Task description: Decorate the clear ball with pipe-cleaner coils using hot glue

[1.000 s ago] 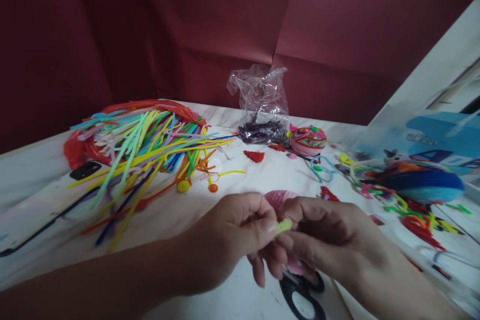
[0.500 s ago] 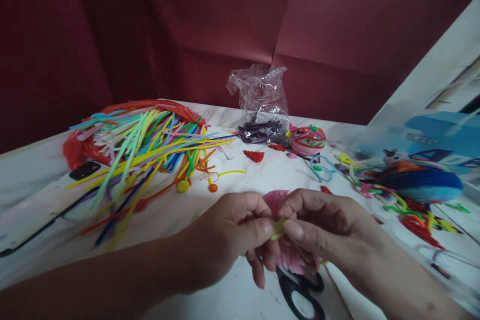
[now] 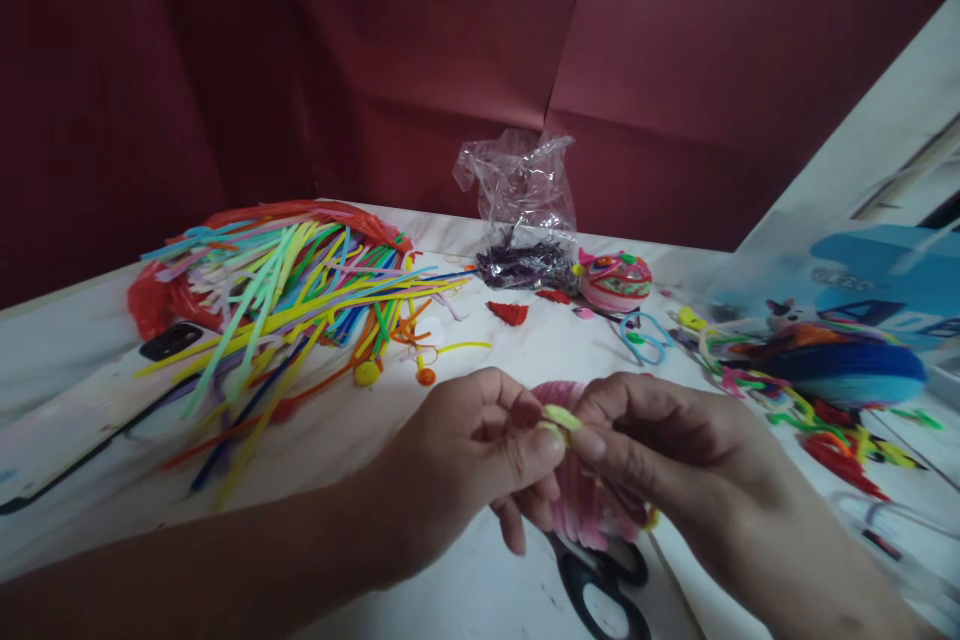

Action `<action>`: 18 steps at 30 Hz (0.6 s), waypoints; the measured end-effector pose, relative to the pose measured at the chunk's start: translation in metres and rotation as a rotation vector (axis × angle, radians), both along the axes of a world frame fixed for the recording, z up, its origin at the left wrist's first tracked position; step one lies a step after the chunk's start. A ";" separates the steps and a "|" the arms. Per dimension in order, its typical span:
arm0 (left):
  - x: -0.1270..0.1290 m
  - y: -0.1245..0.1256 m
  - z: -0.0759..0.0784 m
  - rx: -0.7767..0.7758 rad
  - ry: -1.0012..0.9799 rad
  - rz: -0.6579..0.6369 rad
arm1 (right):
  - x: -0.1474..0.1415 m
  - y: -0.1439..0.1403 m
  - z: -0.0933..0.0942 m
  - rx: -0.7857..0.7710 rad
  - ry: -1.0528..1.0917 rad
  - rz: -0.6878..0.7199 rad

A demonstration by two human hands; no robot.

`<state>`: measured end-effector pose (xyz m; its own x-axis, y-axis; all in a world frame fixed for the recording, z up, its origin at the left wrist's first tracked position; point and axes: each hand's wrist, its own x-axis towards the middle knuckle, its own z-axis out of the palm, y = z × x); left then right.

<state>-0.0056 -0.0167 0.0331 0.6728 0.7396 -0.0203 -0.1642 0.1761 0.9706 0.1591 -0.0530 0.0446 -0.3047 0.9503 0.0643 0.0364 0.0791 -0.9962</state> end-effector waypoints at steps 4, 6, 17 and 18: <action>0.001 -0.001 0.003 0.001 0.044 0.035 | 0.001 -0.001 -0.001 0.018 -0.013 -0.022; 0.002 -0.001 0.004 0.000 0.036 0.043 | -0.001 -0.001 -0.002 0.015 -0.003 -0.031; -0.004 -0.005 -0.001 0.430 0.294 0.169 | -0.004 0.002 -0.009 0.023 0.064 -0.139; -0.005 -0.004 -0.001 0.421 0.308 0.153 | -0.004 0.002 -0.008 0.012 0.056 -0.131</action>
<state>-0.0105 -0.0208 0.0320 0.5664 0.8155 0.1191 0.1461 -0.2416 0.9593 0.1556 -0.0510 0.0366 -0.1736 0.9807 0.0898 -0.0089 0.0896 -0.9959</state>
